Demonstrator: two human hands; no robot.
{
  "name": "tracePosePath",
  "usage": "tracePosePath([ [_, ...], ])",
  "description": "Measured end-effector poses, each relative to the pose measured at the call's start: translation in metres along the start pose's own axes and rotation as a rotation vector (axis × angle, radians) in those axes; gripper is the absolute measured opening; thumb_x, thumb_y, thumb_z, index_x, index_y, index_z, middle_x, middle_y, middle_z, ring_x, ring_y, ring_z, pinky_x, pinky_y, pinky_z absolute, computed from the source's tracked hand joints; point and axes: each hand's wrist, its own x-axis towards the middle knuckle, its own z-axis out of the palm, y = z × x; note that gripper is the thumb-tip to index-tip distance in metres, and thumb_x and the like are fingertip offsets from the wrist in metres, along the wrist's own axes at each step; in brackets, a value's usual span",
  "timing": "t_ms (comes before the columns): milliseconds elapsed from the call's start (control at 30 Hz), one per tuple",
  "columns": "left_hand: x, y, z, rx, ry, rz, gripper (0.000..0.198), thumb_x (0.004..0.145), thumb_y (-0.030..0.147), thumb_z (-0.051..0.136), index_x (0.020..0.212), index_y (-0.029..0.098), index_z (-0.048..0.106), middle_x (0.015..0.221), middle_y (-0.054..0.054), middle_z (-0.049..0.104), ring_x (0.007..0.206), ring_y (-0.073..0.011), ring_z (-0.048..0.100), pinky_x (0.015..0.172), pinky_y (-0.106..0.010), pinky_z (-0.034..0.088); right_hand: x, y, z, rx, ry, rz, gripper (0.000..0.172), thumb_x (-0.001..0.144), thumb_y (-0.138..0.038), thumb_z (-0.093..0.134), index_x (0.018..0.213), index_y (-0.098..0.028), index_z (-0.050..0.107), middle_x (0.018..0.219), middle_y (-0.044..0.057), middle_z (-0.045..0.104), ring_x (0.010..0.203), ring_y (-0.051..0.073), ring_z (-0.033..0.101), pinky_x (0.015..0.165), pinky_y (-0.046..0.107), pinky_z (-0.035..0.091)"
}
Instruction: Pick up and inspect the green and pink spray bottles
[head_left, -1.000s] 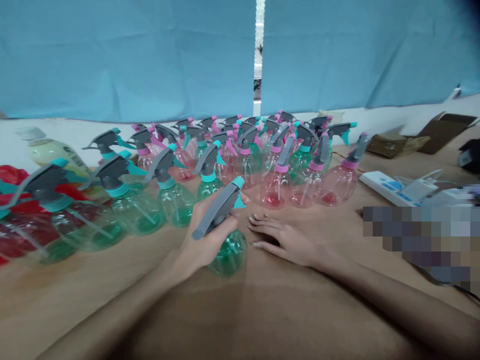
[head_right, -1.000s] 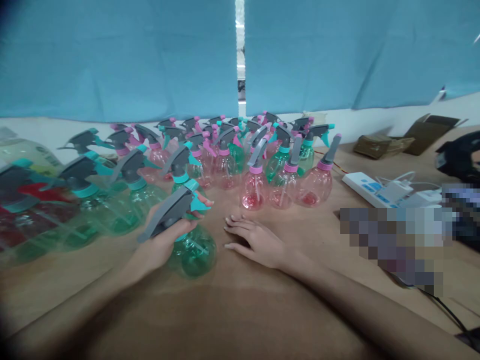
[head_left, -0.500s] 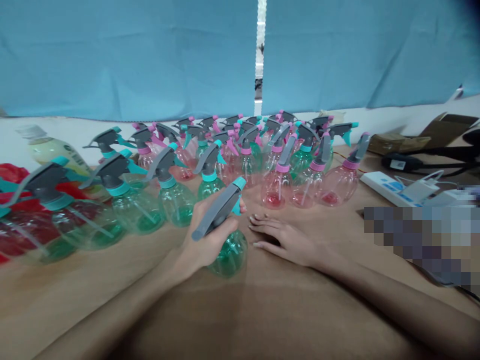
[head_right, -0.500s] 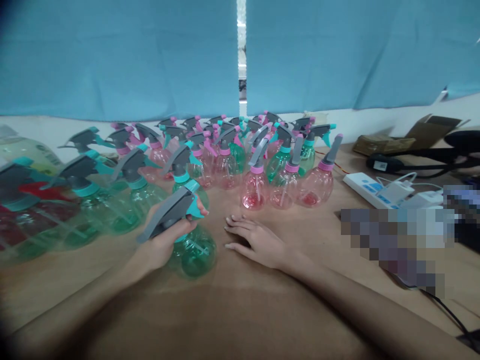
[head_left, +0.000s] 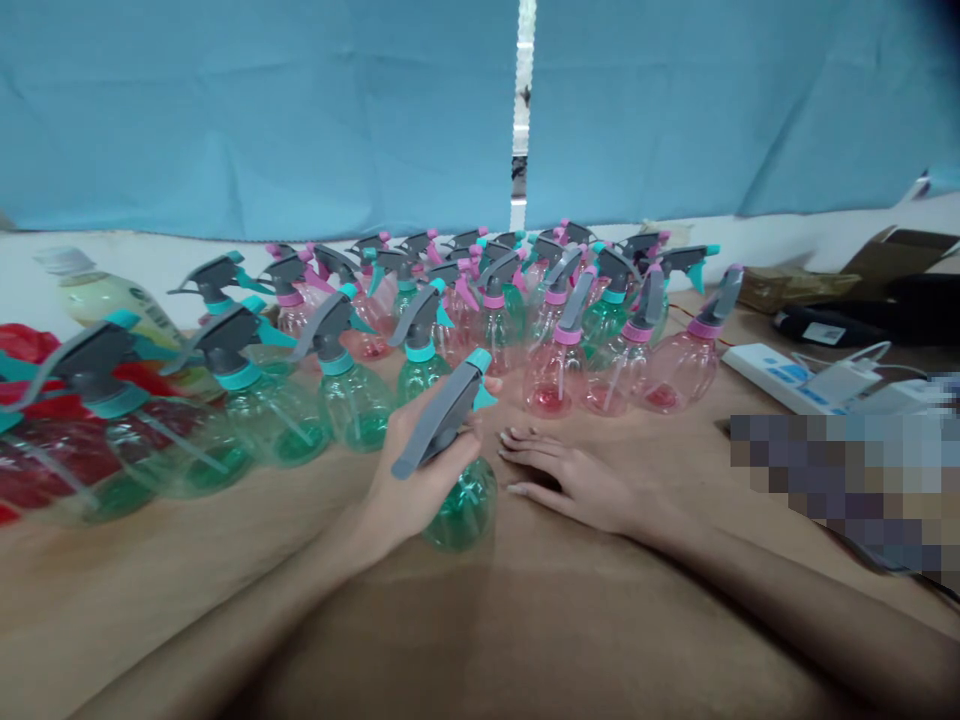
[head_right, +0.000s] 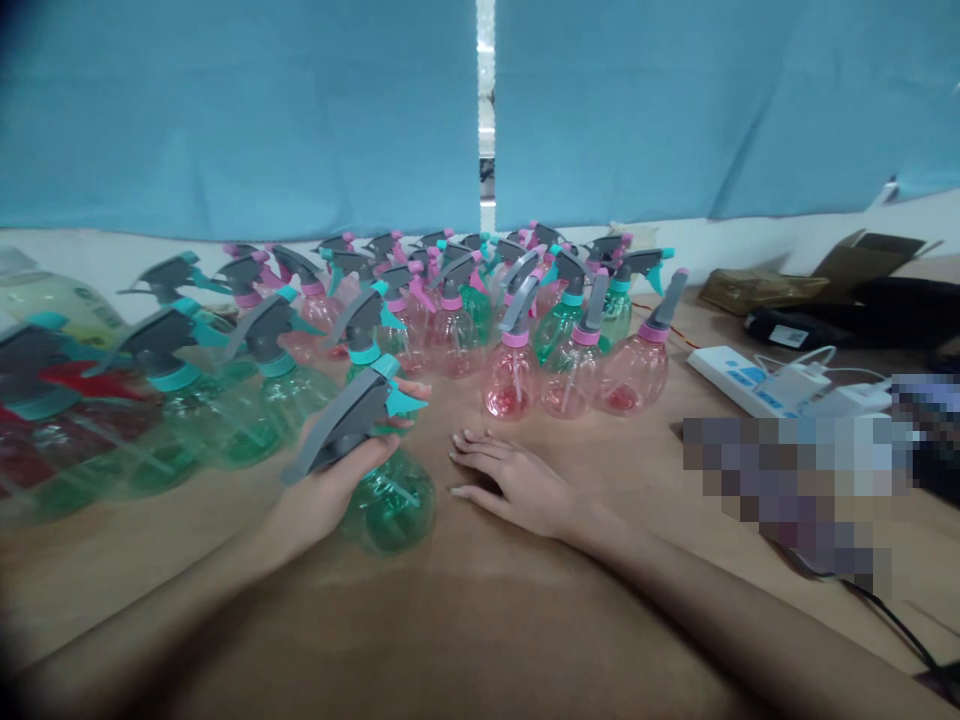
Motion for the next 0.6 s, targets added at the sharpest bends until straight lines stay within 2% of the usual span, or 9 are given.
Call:
tracePosePath([
  [133,0.0002,0.0003,-0.0007,-0.009,-0.001,-0.011,0.006,0.074,0.02,0.053,0.078,0.023,0.051,0.073,0.003,0.058,0.065,-0.0155,0.053,0.062,-0.028,0.042,-0.0001,-0.0013,-0.0007,-0.013,-0.008,0.001,0.049,0.091,-0.047,0.042,0.13,-0.017,0.048,0.135,0.009,0.049,0.128,0.021,0.04,0.108,0.041,0.033],
  [600,0.0013,0.0003,0.0,-0.018,-0.011,0.0,0.006,0.075,0.019,0.051,0.079,0.023,0.051,0.072,0.002,0.055,0.067,-0.015,0.053,0.062,-0.028,0.043,-0.0002,-0.0015,-0.0003,0.009,0.027,-0.013,0.047,0.09,-0.045,0.044,0.13,-0.022,0.048,0.133,0.007,0.051,0.127,0.022,0.042,0.107,0.044,0.034],
])
